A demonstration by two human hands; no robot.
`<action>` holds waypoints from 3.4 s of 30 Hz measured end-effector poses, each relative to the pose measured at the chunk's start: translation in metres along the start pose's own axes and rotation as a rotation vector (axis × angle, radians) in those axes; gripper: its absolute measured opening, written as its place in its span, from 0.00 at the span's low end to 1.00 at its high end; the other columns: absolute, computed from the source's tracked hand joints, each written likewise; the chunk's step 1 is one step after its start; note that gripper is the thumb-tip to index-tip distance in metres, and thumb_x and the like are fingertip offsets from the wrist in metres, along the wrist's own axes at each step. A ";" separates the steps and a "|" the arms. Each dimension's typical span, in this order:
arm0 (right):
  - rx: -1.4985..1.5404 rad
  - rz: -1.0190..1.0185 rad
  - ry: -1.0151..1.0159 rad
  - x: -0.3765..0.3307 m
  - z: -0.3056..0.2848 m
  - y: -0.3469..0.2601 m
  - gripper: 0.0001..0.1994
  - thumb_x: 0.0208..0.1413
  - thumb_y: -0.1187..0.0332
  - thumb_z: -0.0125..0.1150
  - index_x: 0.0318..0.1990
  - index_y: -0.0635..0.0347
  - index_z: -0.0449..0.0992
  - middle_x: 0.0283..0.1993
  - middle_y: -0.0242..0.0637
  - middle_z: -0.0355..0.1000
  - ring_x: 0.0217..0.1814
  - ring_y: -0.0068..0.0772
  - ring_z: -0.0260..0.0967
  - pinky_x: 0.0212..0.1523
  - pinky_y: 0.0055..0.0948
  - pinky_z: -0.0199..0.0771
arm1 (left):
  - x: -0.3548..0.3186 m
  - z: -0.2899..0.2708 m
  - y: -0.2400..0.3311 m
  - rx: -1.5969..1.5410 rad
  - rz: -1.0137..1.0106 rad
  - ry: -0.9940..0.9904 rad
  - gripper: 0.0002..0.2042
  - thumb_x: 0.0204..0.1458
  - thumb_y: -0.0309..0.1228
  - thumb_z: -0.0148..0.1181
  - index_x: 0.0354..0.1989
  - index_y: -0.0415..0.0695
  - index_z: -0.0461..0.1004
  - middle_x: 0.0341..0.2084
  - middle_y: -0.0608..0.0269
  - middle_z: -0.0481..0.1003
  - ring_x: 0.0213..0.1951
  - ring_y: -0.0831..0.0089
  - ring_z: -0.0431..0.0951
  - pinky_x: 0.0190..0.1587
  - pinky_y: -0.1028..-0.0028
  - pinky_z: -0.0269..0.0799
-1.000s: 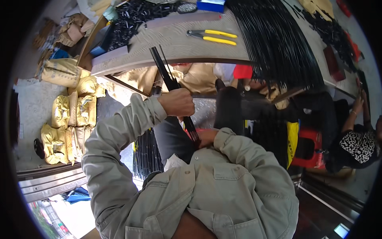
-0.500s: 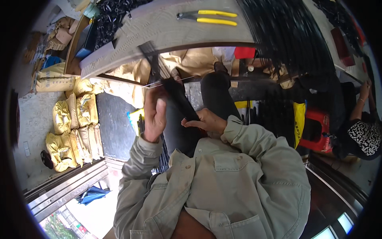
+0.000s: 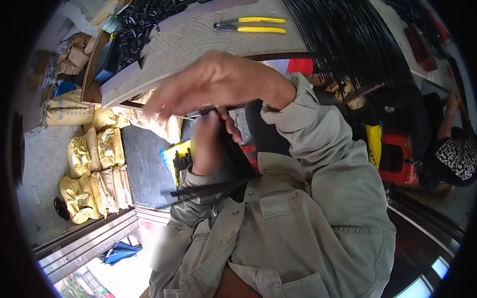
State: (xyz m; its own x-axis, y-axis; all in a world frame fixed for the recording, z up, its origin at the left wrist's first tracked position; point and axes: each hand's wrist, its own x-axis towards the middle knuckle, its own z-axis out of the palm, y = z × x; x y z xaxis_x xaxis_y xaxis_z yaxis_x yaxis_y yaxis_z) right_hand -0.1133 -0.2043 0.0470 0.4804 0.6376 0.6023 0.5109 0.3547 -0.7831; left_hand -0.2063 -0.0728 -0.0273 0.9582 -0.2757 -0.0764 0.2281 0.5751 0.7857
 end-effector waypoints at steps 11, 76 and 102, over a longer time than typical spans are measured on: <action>-0.355 0.505 0.311 -0.048 0.023 0.044 0.06 0.52 0.72 0.53 0.31 0.68 0.70 0.22 0.35 0.69 0.23 0.16 0.62 0.24 0.19 0.63 | 0.008 -0.012 0.001 0.091 -0.101 0.257 0.11 0.57 0.31 0.45 0.41 0.35 0.65 0.30 0.50 0.75 0.29 0.67 0.77 0.30 0.75 0.72; -1.203 -0.183 0.149 0.237 -0.138 0.239 0.07 0.47 0.71 0.55 0.36 0.55 0.72 0.29 0.28 0.70 0.26 0.24 0.66 0.33 0.22 0.66 | 0.044 -0.061 0.004 -0.056 -0.137 0.170 0.12 0.57 0.34 0.46 0.41 0.37 0.67 0.22 0.59 0.74 0.20 0.79 0.70 0.24 0.81 0.66; -1.554 0.081 -0.103 0.232 -0.080 0.197 0.08 0.42 0.69 0.58 0.32 0.59 0.71 0.31 0.40 0.68 0.29 0.43 0.71 0.26 0.40 0.69 | 0.039 -0.052 0.004 0.012 -0.094 0.189 0.09 0.57 0.33 0.45 0.36 0.40 0.67 0.17 0.67 0.70 0.16 0.84 0.65 0.19 0.85 0.60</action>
State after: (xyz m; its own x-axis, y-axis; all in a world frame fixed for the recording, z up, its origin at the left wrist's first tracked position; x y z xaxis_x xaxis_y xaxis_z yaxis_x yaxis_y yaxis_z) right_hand 0.1559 -0.0407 0.0448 0.5265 0.6846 0.5041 0.7269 -0.6700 0.1508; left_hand -0.1586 -0.0413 -0.0591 0.9485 -0.1780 -0.2622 0.3169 0.5443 0.7767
